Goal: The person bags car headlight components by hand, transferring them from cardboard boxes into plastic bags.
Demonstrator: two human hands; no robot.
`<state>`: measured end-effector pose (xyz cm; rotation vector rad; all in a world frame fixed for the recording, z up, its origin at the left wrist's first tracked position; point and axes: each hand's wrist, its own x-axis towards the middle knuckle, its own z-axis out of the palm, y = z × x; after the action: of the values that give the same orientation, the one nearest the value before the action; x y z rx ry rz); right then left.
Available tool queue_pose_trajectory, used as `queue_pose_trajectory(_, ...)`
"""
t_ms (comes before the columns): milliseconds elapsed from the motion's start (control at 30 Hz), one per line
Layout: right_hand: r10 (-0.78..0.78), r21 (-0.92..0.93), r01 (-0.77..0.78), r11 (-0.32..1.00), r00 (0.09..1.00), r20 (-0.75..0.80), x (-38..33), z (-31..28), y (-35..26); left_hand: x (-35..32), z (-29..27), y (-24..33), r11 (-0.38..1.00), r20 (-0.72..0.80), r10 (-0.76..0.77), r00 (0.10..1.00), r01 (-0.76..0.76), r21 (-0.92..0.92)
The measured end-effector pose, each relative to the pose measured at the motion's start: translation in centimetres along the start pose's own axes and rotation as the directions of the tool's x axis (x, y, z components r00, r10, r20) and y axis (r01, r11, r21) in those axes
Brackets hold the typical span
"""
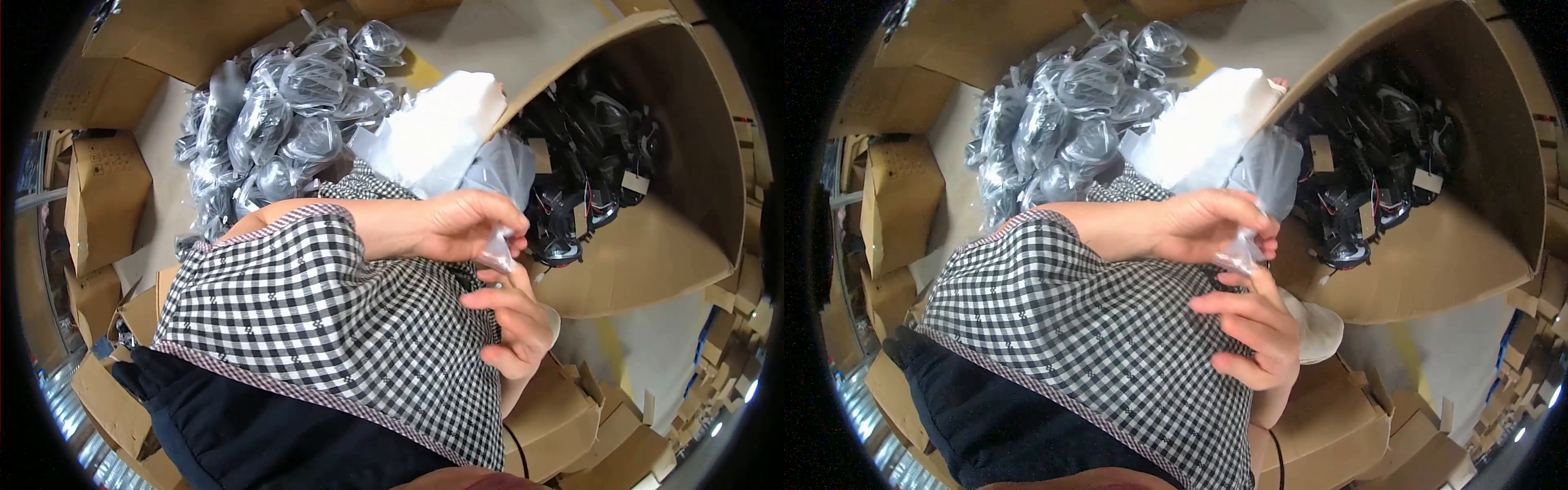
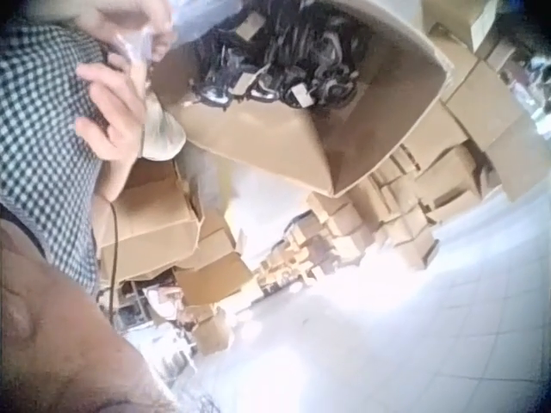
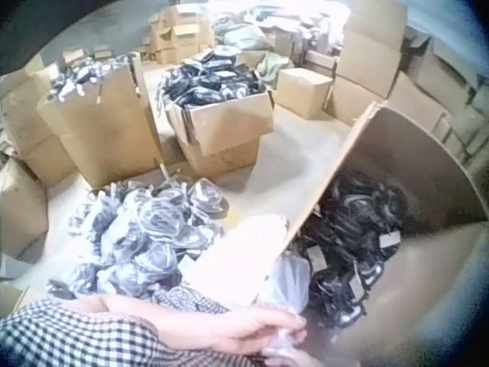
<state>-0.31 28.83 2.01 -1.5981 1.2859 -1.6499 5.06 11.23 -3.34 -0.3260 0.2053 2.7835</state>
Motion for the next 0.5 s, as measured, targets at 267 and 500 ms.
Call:
queue_pose_trajectory(267, -0.087, 0.196, 0.138, 0.971, 0.965, -0.246, 1.7, -0.6, -2.1, -4.5, 3.1, 3.0, -0.45, 0.457, 0.048, 0.888, -0.389, 0.804)
queue_pose_trajectory(500, 0.157, 0.06, -0.15, 0.987, 0.79, -0.593, -1.8, -6.2, -2.6, -10.0, 3.8, 8.9, -0.914, 0.708, 0.32, 0.629, 0.008, 0.406)
